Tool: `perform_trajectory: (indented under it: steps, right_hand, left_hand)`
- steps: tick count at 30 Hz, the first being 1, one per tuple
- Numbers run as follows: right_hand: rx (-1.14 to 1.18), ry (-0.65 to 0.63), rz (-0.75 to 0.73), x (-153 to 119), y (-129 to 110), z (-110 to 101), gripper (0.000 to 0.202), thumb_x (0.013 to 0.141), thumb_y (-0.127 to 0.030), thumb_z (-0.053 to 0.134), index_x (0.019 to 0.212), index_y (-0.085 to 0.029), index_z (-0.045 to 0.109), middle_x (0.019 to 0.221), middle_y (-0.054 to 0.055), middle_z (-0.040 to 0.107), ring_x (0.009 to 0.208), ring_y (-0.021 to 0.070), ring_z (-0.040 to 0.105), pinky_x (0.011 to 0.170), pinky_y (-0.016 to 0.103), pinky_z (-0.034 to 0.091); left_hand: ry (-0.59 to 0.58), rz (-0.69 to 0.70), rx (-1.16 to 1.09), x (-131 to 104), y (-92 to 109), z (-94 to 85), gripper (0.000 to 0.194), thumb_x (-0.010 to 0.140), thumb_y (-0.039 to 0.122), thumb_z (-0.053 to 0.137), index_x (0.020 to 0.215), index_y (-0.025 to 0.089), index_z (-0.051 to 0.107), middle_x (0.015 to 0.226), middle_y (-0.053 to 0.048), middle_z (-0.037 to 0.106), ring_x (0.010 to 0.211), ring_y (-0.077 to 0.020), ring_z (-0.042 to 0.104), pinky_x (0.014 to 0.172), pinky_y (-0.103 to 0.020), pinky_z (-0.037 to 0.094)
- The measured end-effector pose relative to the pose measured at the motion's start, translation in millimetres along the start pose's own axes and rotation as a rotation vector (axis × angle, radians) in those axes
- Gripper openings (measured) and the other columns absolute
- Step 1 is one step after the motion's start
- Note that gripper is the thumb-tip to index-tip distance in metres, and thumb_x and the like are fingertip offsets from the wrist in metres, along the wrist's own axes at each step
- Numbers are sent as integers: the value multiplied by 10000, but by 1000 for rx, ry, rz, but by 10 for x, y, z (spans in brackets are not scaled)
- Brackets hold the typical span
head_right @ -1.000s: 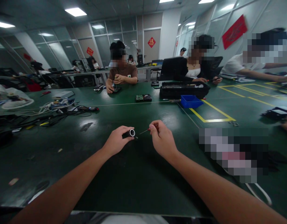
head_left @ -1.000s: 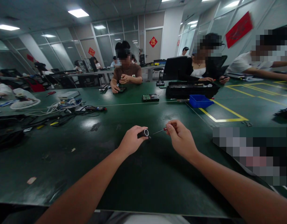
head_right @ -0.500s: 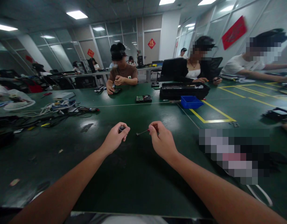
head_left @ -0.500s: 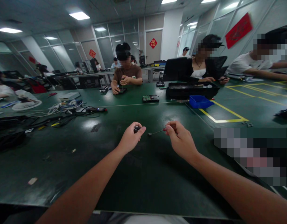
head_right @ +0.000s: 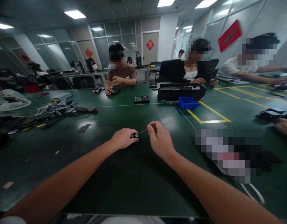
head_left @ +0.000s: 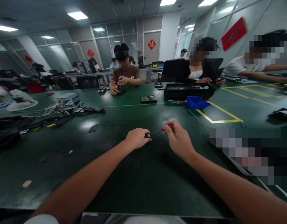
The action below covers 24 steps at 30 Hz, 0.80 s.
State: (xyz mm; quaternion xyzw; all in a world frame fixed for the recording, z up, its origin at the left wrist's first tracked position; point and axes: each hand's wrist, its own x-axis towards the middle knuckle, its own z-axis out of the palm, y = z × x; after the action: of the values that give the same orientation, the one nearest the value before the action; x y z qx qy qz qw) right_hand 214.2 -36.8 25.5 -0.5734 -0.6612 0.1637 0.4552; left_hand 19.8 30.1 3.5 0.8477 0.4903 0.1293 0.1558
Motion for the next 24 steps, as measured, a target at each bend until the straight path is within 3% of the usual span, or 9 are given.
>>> perform_trajectory:
  steps: [6, 9, 13, 19, 24]
  right_hand:
    - [-7, -18, -2, -6, 0, -4, 200, 985, -365, 442, 966, -225, 583, 832, 41, 694, 779, 213, 661, 681, 333, 458]
    - [14, -24, -4, -4, 15, 4, 200, 986, -370, 449, 972, -224, 585, 840, 36, 693, 784, 208, 661, 693, 333, 463]
    - [29, -35, -5, -5, 31, 16, 207, 993, -375, 445, 982, -222, 585, 859, 38, 692, 803, 206, 663, 709, 337, 467]
    - [9, -54, -1, -7, 16, 10, 209, 992, -369, 445, 972, -221, 591, 830, 38, 686, 783, 207, 657, 689, 335, 461]
    - [9, -61, 4, 1, 22, 11, 213, 994, -377, 444, 980, -223, 592, 841, 37, 683, 782, 204, 652, 685, 333, 462]
  left_hand:
    - [37, 12, -96, 26, -54, -18, 188, 804, 395, 715, 891, 231, 740, 891, -78, 712, 810, -249, 648, 712, -326, 478]
    - [93, 4, -266, -14, -160, -132, 225, 824, 420, 683, 887, 213, 743, 887, -79, 717, 778, -232, 650, 693, -320, 473]
    - [174, -152, -558, -124, -385, -359, 277, 835, 405, 629, 941, 167, 725, 841, -69, 705, 577, -141, 580, 576, -270, 428]
    - [446, -420, -980, -510, -848, -798, 295, 793, 349, 667, 978, 120, 662, 791, -26, 599, 523, -66, 455, 423, -185, 212]
    - [616, -535, -1109, -1014, -1205, -1201, 160, 911, 266, 450, 842, 145, 527, 693, 27, 506, 539, -54, 428, 454, -165, 236]
